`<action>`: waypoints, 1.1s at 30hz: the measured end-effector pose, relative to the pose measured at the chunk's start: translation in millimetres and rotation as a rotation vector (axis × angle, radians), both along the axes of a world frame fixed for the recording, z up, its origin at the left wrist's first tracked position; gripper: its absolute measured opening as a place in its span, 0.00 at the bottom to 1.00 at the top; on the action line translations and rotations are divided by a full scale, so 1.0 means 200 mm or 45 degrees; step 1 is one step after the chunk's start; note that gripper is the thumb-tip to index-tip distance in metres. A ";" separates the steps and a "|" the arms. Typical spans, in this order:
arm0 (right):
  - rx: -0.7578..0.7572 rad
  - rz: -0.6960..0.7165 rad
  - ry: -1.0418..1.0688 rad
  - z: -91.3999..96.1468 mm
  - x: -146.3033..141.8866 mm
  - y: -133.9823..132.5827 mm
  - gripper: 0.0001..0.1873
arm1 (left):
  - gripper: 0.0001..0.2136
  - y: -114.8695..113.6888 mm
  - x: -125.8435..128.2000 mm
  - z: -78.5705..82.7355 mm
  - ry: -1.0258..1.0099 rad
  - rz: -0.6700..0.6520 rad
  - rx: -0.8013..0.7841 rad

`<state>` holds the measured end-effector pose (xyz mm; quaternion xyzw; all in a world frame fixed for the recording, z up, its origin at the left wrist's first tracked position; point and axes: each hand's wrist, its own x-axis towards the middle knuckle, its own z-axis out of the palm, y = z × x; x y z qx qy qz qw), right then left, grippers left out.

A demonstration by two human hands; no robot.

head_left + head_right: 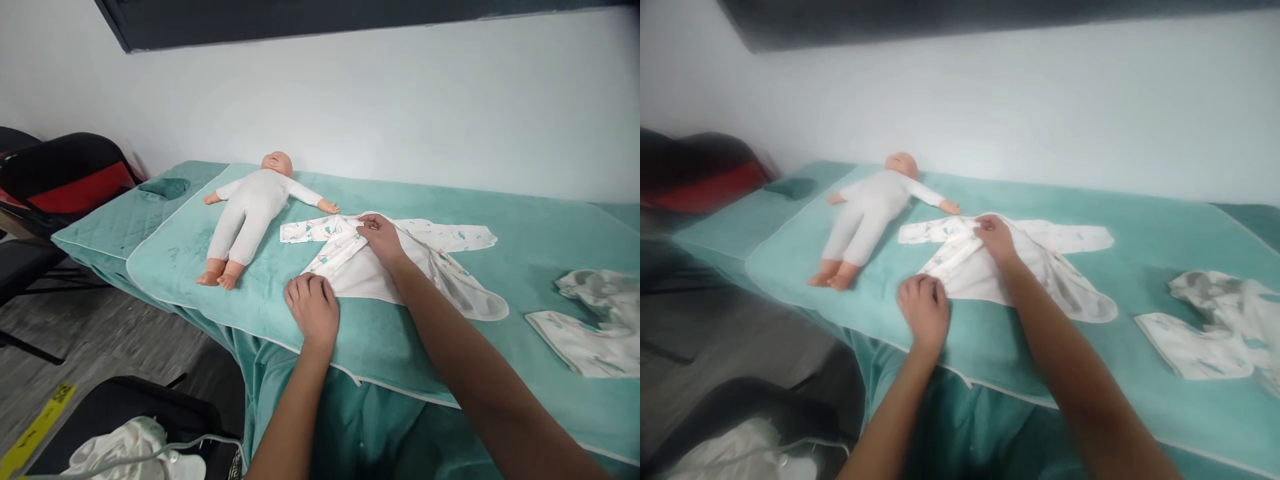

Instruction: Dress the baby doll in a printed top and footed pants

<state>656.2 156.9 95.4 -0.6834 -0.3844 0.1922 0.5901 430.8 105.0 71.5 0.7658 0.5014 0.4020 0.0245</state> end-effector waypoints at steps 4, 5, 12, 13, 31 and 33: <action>0.073 0.038 0.104 0.01 0.02 -0.01 0.20 | 0.07 -0.01 0.00 -0.01 0.088 -0.164 0.145; 0.095 0.056 0.155 0.01 0.02 -0.01 0.20 | 0.07 -0.01 -0.01 -0.02 0.107 -0.233 0.203; 0.254 0.143 0.429 0.03 0.05 -0.01 0.21 | 0.10 -0.05 -0.02 -0.01 0.283 -0.567 0.354; 0.281 0.132 0.434 0.03 0.05 -0.01 0.21 | 0.10 -0.06 0.00 0.00 0.302 -0.594 0.323; 0.247 0.221 0.422 0.01 0.06 -0.02 0.19 | 0.08 -0.12 0.05 0.15 0.204 -0.262 -0.218; 0.283 0.304 0.324 0.02 0.05 -0.03 0.20 | 0.10 -0.05 0.02 0.18 0.028 -0.161 -0.372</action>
